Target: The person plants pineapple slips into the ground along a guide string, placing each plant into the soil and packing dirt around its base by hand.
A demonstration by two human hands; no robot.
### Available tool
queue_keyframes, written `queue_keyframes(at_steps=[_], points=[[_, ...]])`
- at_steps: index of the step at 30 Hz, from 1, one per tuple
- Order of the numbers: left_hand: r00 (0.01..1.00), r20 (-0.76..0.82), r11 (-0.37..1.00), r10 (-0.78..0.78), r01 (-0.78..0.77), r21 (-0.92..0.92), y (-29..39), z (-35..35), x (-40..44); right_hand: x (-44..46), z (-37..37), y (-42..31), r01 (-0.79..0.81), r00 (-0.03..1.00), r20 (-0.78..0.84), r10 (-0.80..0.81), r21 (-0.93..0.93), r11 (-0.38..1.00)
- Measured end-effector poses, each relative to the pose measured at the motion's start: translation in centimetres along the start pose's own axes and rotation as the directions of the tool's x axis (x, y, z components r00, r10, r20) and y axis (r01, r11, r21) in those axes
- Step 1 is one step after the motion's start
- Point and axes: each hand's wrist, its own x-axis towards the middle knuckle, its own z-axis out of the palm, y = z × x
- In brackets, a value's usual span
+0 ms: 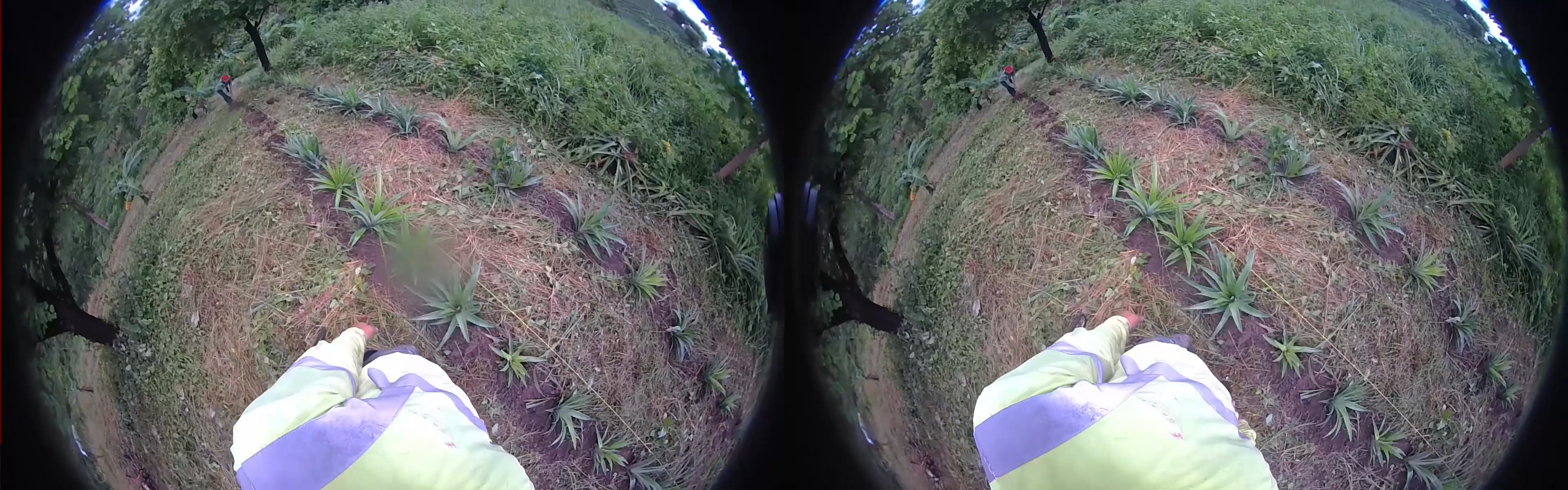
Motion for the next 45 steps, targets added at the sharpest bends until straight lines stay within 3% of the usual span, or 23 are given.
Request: queue_keyframes(at_steps=[4, 7, 11, 12, 14, 16, 19, 22, 25, 28, 31, 34, 37, 41, 43, 45], points=[[0.994, -0.021, 0.992, -0.111, 0.109, -0.061, -2.6, 2.6, 1.9, 1.2, -1.2, -2.0, 0.024, 1.000, -0.006, -0.025, -0.037, 0.999], [0.999, 0.015, 0.999, -0.037, 0.037, -0.031, -3.6, 3.0, 4.1, 1.2, -2.1, -3.4, 0.041, 0.999, -0.008, -0.042, -0.063, 0.997], [0.994, 0.087, 0.996, -0.062, 0.055, 0.075, 2.5, -3.2, -2.3, 1.9, -2.4, -4.6, 0.057, 0.998, -0.016, -0.058, -0.072, 0.996], [0.994, 0.054, 0.996, -0.091, 0.089, 0.024, 2.5, -3.0, -1.3, 2.2, -2.2, -4.8, 0.057, 0.998, -0.012, -0.058, -0.066, 0.996], [0.996, 0.078, 0.994, 0.032, -0.040, 0.101, 4.2, -5.0, -3.0, 2.5, -2.0, -5.0, 0.058, 0.998, -0.011, -0.059, -0.071, 0.996], [0.996, 0.086, 0.997, 0.023, -0.029, 0.068, 3.6, -3.6, 1.0, 2.7, -1.9, -5.4, 0.060, 0.998, -0.006, -0.061, -0.076, 0.995], [0.996, 0.060, 0.985, 0.065, -0.073, 0.159, 1.4, -0.5, 7.4, 2.7, -1.7, -6.1, 0.059, 0.998, 0.003, -0.059, -0.080, 0.995], [1.000, -0.006, 0.990, -0.020, 0.021, 0.137, 3.9, -2.0, 3.6, 3.0, -1.6, -6.1, 0.053, 0.999, 0.003, -0.053, -0.078, 0.996], [0.998, 0.049, 0.983, 0.040, -0.048, 0.179, 4.9, -2.6, 2.0, 3.4, -1.7, -5.9, 0.048, 0.999, 0.005, -0.048, -0.078, 0.996], [0.993, 0.016, 0.971, 0.114, -0.115, 0.211, 1.5, 2.2, 8.7, 3.1, -1.8, -6.3, 0.042, 0.999, 0.007, -0.042, -0.083, 0.996], [0.996, -0.041, 0.960, 0.075, -0.061, 0.272, 1.7, 2.7, 8.3, 3.3, -2.0, -6.2, 0.042, 0.999, 0.008, -0.042, -0.088, 0.995], [0.996, 0.062, 0.985, 0.063, -0.072, 0.156, 3.7, -1.1, 2.3, 3.6, -2.1, -6.0, 0.042, 0.999, 0.011, -0.041, -0.092, 0.995], [0.998, -0.011, 0.997, 0.054, -0.053, 0.061, 2.2, 0.0, 3.4, 3.8, -2.2, -5.7, 0.041, 0.999, 0.012, -0.040, -0.093, 0.995], [0.992, 0.096, 0.989, 0.078, -0.089, 0.120, 4.4, -3.6, -1.1, 3.8, -2.2, -5.3, 0.040, 0.999, 0.016, -0.038, -0.091, 0.995], [0.995, 0.099, 0.977, 0.012, -0.033, 0.209, 4.5, -3.2, 0.0, 3.8, -2.1, -4.9, 0.038, 0.999, 0.020, -0.036, -0.093, 0.995], [0.999, 0.050, 0.983, -0.002, -0.008, 0.184, 3.4, -1.8, 2.9, 3.6, -1.9, -4.7, 0.033, 0.999, 0.022, -0.031, -0.088, 0.996]])
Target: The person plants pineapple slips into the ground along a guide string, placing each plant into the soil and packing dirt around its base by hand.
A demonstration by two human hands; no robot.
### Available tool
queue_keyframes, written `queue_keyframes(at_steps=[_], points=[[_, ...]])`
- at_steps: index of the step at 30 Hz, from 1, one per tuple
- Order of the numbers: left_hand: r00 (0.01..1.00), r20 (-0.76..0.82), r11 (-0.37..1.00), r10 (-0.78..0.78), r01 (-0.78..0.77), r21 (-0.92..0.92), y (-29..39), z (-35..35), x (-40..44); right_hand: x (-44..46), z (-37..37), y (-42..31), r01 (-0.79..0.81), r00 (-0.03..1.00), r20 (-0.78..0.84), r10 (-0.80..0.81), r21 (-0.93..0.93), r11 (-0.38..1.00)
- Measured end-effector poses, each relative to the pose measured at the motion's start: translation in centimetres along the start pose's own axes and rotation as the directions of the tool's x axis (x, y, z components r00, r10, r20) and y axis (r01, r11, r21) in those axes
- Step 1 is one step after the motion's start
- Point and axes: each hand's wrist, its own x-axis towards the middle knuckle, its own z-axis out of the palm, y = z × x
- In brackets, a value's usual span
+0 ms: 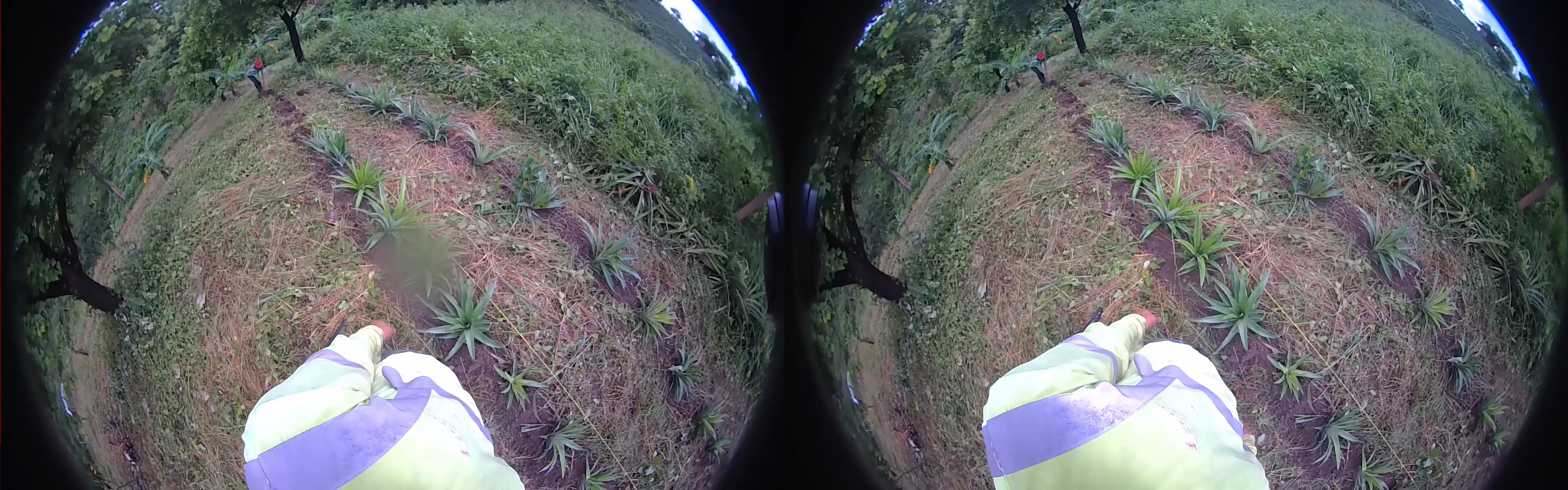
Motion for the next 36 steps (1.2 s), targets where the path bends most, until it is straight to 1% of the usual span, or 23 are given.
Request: queue_keyframes(at_steps=[4, 6, 7, 8, 9, 10, 11, 12, 14, 17, 18, 19, 20, 21, 23, 25, 26, 27, 30, 31, 34, 35, 36], points=[[0.999, 0.028, 0.980, -0.016, 0.022, -0.200, -0.5, 0.5, 1.2, -0.4, 0.9, 0.5, -0.014, 1.000, -0.004, 0.014, 0.037, 0.999], [0.999, -0.044, 0.965, 0.007, -0.018, -0.262, -1.7, 2.6, 4.2, -0.5, 1.7, 0.0, -0.024, 1.000, -0.016, 0.025, 0.080, 0.996], [0.999, -0.030, 0.988, 0.038, -0.042, -0.146, -1.7, 2.4, 4.7, -0.7, 2.2, 0.3, -0.034, 0.999, -0.015, 0.035, 0.066, 0.997], [0.999, -0.053, 0.983, -0.004, -0.006, -0.184, -1.5, 2.4, 4.5, -0.8, 2.9, 0.2, -0.042, 0.999, -0.012, 0.043, 0.069, 0.997], [0.996, 0.055, 0.906, -0.067, 0.084, -0.415, -1.7, 2.6, 4.7, -1.0, 3.3, 0.4, -0.052, 0.999, -0.009, 0.052, 0.069, 0.996], [0.990, 0.084, 0.907, -0.112, 0.136, -0.398, -1.1, 2.0, 3.8, -1.2, 3.9, 0.7, -0.060, 0.998, -0.008, 0.060, 0.061, 0.996], [0.999, 0.016, 0.993, 0.032, -0.030, -0.114, -1.8, 2.2, 5.1, -1.4, 4.3, 0.6, -0.060, 0.998, -0.010, 0.060, 0.049, 0.997], [0.989, 0.145, 0.938, -0.030, 0.078, -0.337, -0.7, 0.9, 3.1, -1.2, 5.0, 1.1, -0.058, 0.998, -0.011, 0.058, 0.021, 0.998], [0.983, 0.110, 0.988, 0.149, -0.153, 0.026, -2.8, 1.9, 6.9, 0.2, 6.5, 2.5, 0.009, 1.000, -0.018, -0.011, -0.138, 0.990], [0.979, 0.035, 0.964, 0.201, -0.204, 0.168, -2.3, 1.8, 8.0, 3.3, 8.8, 4.8, 0.177, 0.981, -0.006, -0.194, -0.375, 0.910], [0.988, 0.060, 0.987, 0.144, -0.147, 0.060, -2.0, 1.5, 8.6, 0.7, 8.1, 3.5, 0.061, 0.998, -0.023, -0.065, -0.150, 0.987], [0.992, 0.093, 0.995, 0.090, -0.086, -0.049, -1.7, 1.3, 9.5, -2.6, 7.1, 1.6, -0.062, 0.997, -0.040, 0.067, 0.109, 0.992], [0.991, 0.125, 0.988, 0.036, -0.016, -0.154, -1.4, 1.2, 10.4, -7.0, 5.6, -1.1, -0.165, 0.979, -0.056, 0.195, 0.344, 0.925], [0.994, 0.106, 0.964, 0.039, -0.009, -0.265, -1.4, 1.5, 11.7, -5.8, 6.0, -0.9, -0.179, 0.977, -0.045, 0.208, 0.357, 0.917], [0.997, 0.067, 0.879, 0.044, -0.007, -0.477, -1.7, 2.1, 14.2, -3.4, 7.4, 0.4, -0.139, 0.984, -0.073, 0.159, 0.224, 0.965], [0.998, 0.068, 0.913, -0.017, 0.043, -0.406, -0.9, 1.5, 13.2, 1.0, 9.8, 3.5, -0.078, 0.987, -0.137, 0.086, 0.057, 0.995], [0.997, 0.068, 0.926, -0.047, 0.069, -0.370, 2.4, -1.3, 7.4, 2.6, 10.4, 4.7, -0.055, 0.983, -0.172, 0.065, 0.066, 0.996], [0.994, 0.108, 0.930, -0.007, 0.046, -0.363, 1.1, -0.2, 10.7, -1.9, 7.4, 2.5, -0.113, 0.993, 0.052, 0.102, 0.280, 0.953], [0.988, 0.140, 0.882, 0.062, 0.011, -0.471, 0.8, 0.7, 12.4, 0.9, 8.7, 5.3, -0.176, 0.984, 0.112, 0.137, 0.675, 0.717], [0.992, 0.120, 0.857, 0.041, 0.027, -0.514, 0.8, 0.7, 12.1, 5.0, 10.9, 7.7, -0.146, 0.984, 0.019, 0.180, 0.674, 0.725], [0.994, 0.105, 0.806, 0.000, 0.062, -0.589, 0.8, 1.4, 11.0, -3.0, 7.6, 2.7, -0.140, 0.982, -0.081, 0.173, 0.311, 0.940], [0.992, 0.125, 0.811, 0.004, 0.070, -0.581, 0.5, 1.4, 10.9, -2.7, 8.4, 2.2, -0.216, 0.965, -0.111, 0.236, 0.170, 0.962], [0.989, 0.144, 0.816, 0.007, 0.078, -0.573, 0.3, 1.2, 11.0, -2.6, 8.6, 2.0, -0.214, 0.968, -0.102, 0.229, 0.142, 0.967]])
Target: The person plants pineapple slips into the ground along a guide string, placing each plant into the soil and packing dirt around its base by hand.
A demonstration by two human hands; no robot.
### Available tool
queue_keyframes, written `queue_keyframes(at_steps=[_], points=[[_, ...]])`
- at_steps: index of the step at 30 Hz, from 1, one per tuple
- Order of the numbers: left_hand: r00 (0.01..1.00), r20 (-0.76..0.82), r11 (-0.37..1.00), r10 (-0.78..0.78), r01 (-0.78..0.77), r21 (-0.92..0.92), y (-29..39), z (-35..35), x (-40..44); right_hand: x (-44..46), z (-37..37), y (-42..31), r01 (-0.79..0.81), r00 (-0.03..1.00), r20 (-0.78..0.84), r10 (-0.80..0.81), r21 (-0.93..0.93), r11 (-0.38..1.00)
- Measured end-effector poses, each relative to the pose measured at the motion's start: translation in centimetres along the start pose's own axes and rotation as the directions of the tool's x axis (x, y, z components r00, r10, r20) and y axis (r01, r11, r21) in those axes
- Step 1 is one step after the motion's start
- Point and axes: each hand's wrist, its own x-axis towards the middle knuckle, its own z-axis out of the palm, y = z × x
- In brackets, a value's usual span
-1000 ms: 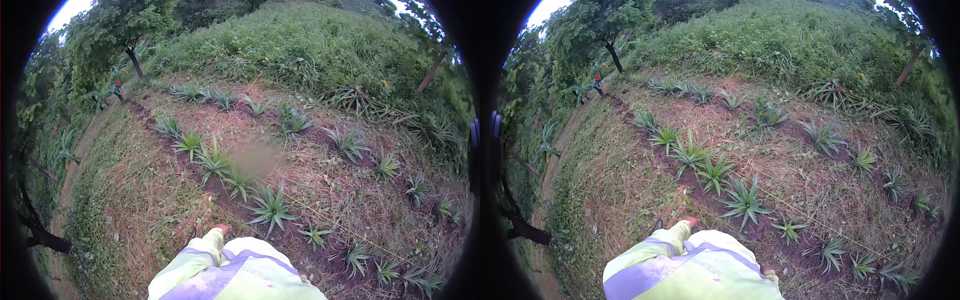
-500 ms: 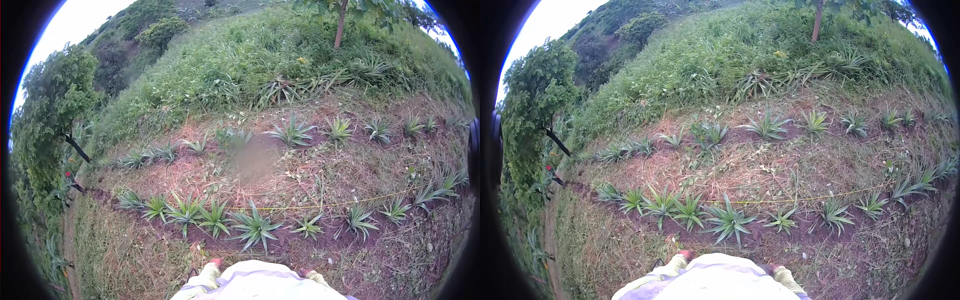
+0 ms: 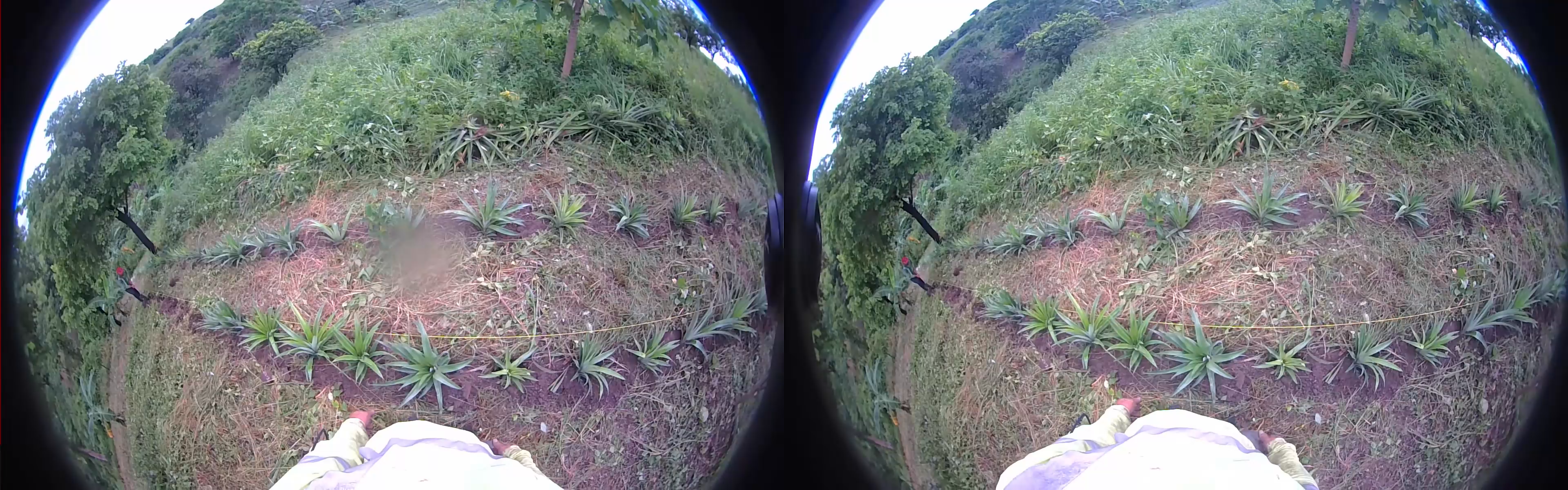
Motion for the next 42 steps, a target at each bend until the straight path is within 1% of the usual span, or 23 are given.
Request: queue_keyframes(at_steps=[1, 2, 4, 5, 6, 8, 9, 10, 12, 13, 14, 15, 16, 18, 20, 21, 23, 27, 32, 37, 38, 40, 42], points=[[0.999, -0.031, 0.998, 0.037, -0.036, 0.049, -0.8, 0.0, 1.2, -0.3, 0.1, -0.4, 0.006, 1.000, 0.011, -0.006, -0.026, 1.000], [1.000, 0.010, 0.996, 0.012, -0.011, -0.092, -0.6, -0.5, 2.4, -0.7, 0.2, -0.6, 0.010, 1.000, 0.024, -0.009, -0.051, 0.999], [0.993, 0.107, 0.932, -0.048, 0.083, -0.352, -2.7, -0.5, 2.5, -2.7, -2.2, -1.2, -0.027, 0.993, 0.115, -0.013, 0.346, 0.938], [0.997, 0.062, 0.973, -0.047, 0.060, -0.223, -2.7, -0.5, 1.2, -5.0, -3.5, -1.0, -0.095, 0.984, 0.177, 0.002, 0.522, 0.848], [0.999, 0.017, 0.995, -0.046, 0.047, -0.087, 1.0, -0.2, -5.8, -5.7, -4.1, -0.9, -0.007, 0.995, 0.084, -0.044, 0.530, 0.848], [0.995, 0.100, 0.992, 0.001, -0.014, 0.127, -4.0, -2.2, 2.0, -0.8, -1.8, 2.4, -0.013, 0.998, 0.057, -0.035, 0.678, 0.735], [0.989, 0.126, 0.994, -0.071, 0.081, -0.074, -3.9, -1.7, -0.5, -1.7, -2.3, 2.9, -0.022, 0.999, -0.010, 0.037, 0.618, 0.786], [0.994, 0.074, 0.976, -0.085, 0.099, -0.195, -1.1, -0.9, -5.9, -3.4, -2.5, 3.1, 0.026, 0.997, -0.072, 0.039, 0.731, 0.682], [0.995, 0.043, 0.974, -0.092, 0.099, -0.206, 0.9, -0.5, -8.5, -3.7, -1.7, 4.0, -0.098, 0.990, 0.006, 0.142, 0.751, 0.654], [0.992, -0.016, 0.988, -0.128, 0.126, -0.091, 0.1, -0.8, -7.5, -4.2, -1.2, 4.3, -0.141, 0.984, 0.035, 0.176, 0.759, 0.635], [0.990, 0.016, 0.983, -0.138, 0.139, -0.120, -1.0, -1.4, -6.7, -5.3, -0.5, 5.1, -0.017, 0.997, -0.054, 0.050, 0.481, 0.877], [0.989, 0.046, 0.977, -0.142, 0.148, -0.154, -1.8, -1.9, -6.1, -6.0, -0.1, 6.2, 0.123, 0.990, -0.089, -0.112, 0.130, 0.984], [0.987, 0.075, 0.970, -0.142, 0.154, -0.190, -2.5, -2.0, -5.4, -6.7, 0.3, 7.1, 0.260, 0.958, -0.059, -0.281, -0.237, 0.936], [0.978, 0.020, 0.969, -0.208, 0.209, -0.130, -0.9, -0.9, -7.8, -7.1, 1.7, 9.3, 0.071, 0.987, 0.154, -0.033, -0.246, 0.967], [0.978, -0.056, 0.972, -0.203, 0.194, -0.136, -1.0, -0.3, -7.8, -7.8, 2.4, 11.3, -0.097, 0.967, 0.230, 0.106, -0.052, 0.994], [0.972, -0.069, 0.958, -0.225, 0.208, -0.199, -1.2, 0.2, -7.4, -8.1, 2.5, 11.7, -0.181, 0.952, 0.268, 0.150, 0.092, 0.979], [0.970, -0.011, 0.963, -0.242, 0.238, -0.125, -1.5, 0.7, -6.7, -8.3, 2.1, 12.2, -0.340, 0.911, 0.350, 0.218, 0.338, 0.877], [0.967, -0.014, 0.947, -0.253, 0.244, -0.209, 0.5, 3.5, -9.0, -5.8, 0.1, 12.1, -0.489, 0.849, 0.476, 0.229, 0.544, 0.682], [0.966, -0.107, 0.950, -0.234, 0.204, -0.238, 4.7, 7.9, -10.8, -0.1, -5.7, 7.6, -0.235, 0.946, 0.321, 0.038, 0.603, 0.762], [0.970, -0.128, 0.972, -0.206, 0.188, -0.139, 8.0, 12.2, -10.2, 10.3, -8.8, 1.9, 0.028, 0.951, 0.255, -0.175, 0.491, 0.871], [0.978, -0.100, 0.980, -0.183, 0.174, -0.093, 8.4, 13.2, -9.1, 11.9, -9.6, 1.0, 0.080, 0.950, 0.239, -0.203, 0.440, 0.894], [0.989, -0.027, 0.989, -0.145, 0.145, -0.023, 8.3, 15.7, -6.2, 15.0, -12.0, -2.7, 0.394, 0.918, 0.085, -0.387, -0.081, 0.916], [0.996, 0.056, 0.997, -0.063, 0.060, 0.046, 9.3, 18.1, -3.5, 17.4, -13.5, -6.9, 0.353, 0.934, 0.132, -0.332, -0.194, 0.915]])
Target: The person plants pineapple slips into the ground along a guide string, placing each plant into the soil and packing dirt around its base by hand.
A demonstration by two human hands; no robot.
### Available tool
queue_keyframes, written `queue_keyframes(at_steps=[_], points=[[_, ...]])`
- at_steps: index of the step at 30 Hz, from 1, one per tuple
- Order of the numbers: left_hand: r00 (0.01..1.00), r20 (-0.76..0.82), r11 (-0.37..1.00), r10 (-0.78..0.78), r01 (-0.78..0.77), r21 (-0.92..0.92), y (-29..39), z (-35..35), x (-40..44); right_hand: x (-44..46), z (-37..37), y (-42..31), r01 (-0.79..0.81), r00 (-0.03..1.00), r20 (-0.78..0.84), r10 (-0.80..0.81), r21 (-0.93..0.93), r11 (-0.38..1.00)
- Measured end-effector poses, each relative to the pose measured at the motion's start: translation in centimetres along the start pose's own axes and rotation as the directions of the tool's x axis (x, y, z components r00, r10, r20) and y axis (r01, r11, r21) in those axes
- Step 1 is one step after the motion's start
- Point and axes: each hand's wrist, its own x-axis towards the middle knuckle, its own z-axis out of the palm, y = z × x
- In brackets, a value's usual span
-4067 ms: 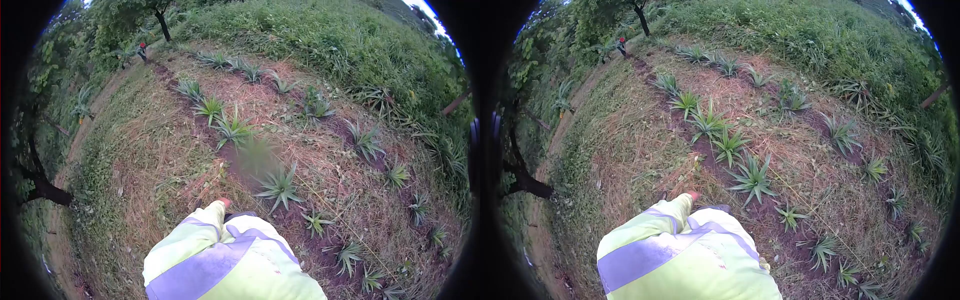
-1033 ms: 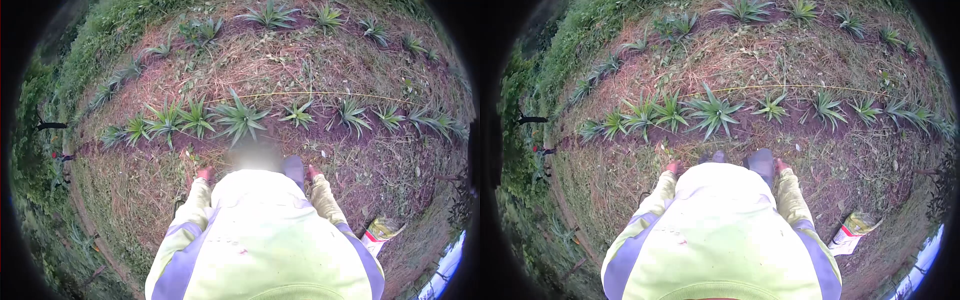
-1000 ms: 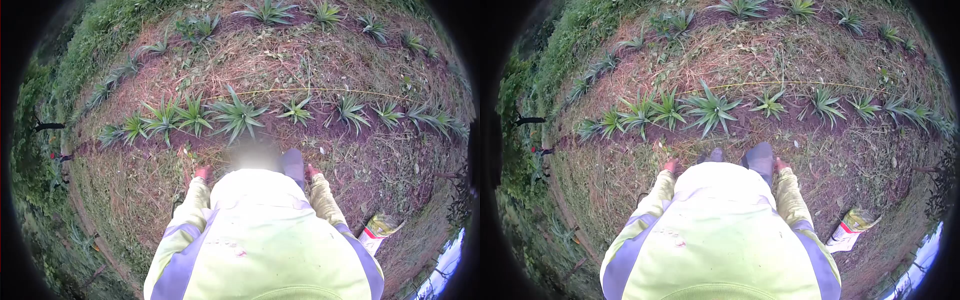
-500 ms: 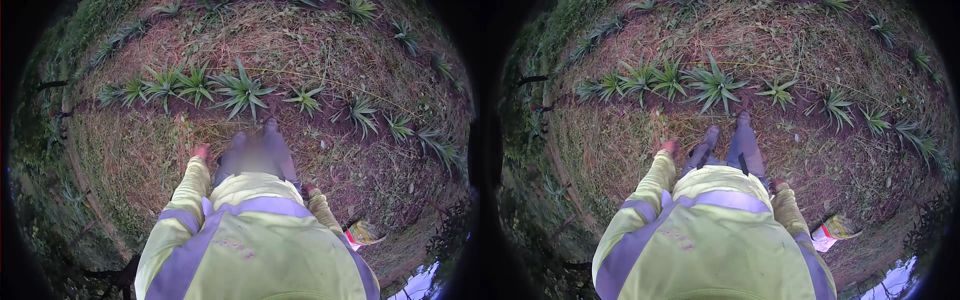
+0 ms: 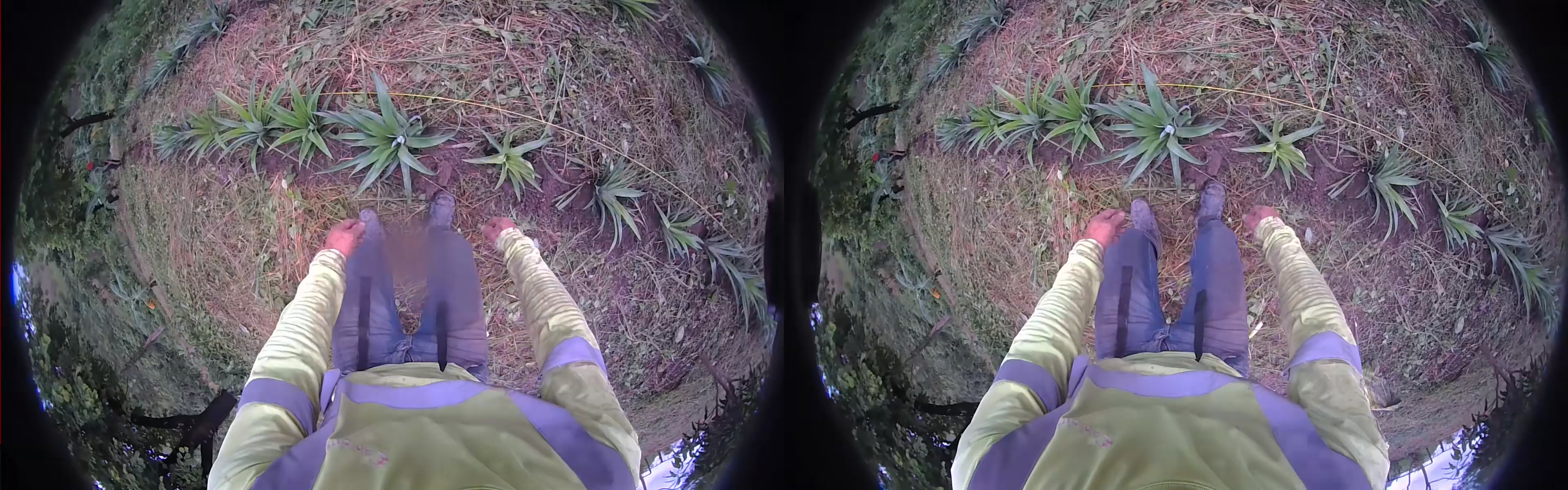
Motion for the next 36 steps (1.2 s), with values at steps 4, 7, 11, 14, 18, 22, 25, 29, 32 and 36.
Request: queue_keyframes(at_steps=[4, 7, 11, 14, 18, 22, 25, 29, 32, 36], points=[[0.983, 0.125, 0.983, 0.130, -0.145, 0.114, -4.3, 3.8, 11.5, 9.7, -0.4, -3.2, 0.147, 0.988, -0.038, -0.147, -0.019, 0.989], [0.969, 0.205, 0.913, 0.136, -0.202, 0.354, -8.0, 6.5, 19.1, 18.0, 1.5, -4.3, 0.253, 0.966, -0.043, -0.256, -0.069, 0.965], [0.929, 0.363, 0.884, 0.066, -0.223, 0.410, -5.6, 9.3, 21.2, 30.5, 5.3, -3.4, 0.330, 0.944, 0.192, -0.269, -0.530, 0.781], [0.827, 0.561, 0.438, -0.021, -0.497, 0.749, -0.1, 11.4, 21.0, 37.7, 7.2, -2.9, 0.321, 0.931, 0.107, -0.348, -0.696, 0.642], [0.763, 0.612, 0.463, 0.209, -0.628, 0.625, -2.4, 12.3, 24.1, 42.2, 6.3, -5.8, 0.370, 0.911, 0.003, -0.412, -0.451, 0.813], [0.710, 0.590, 0.383, 0.384, -0.704, 0.598, -4.4, 11.6, 26.1, 45.5, 6.2, -8.3, 0.383, 0.902, -0.076, -0.424, -0.312, 0.870], [0.703, 0.635, 0.215, 0.321, -0.707, 0.674, -3.2, 10.4, 25.7, 44.9, 5.3, -9.8, 0.575, 0.783, -0.201, -0.589, -0.126, 0.808], [0.732, 0.633, 0.324, 0.250, -0.680, 0.658, -3.7, 11.0, 30.4, 44.3, 5.1, -11.3, 0.729, 0.550, -0.268, -0.791, -0.307, 0.611], [0.827, 0.541, 0.077, 0.154, -0.556, 0.828, -4.6, 11.5, 32.5, 45.1, 6.3, -11.3, 0.768, 0.394, -0.310, -0.865, -0.407, 0.495], [0.916, 0.401, 0.053, 0.014, -0.401, 0.915, -7.0, 9.6, 35.0, 42.9, 7.0, -11.4, 0.709, 0.450, -0.209, -0.868, -0.508, 0.489]])
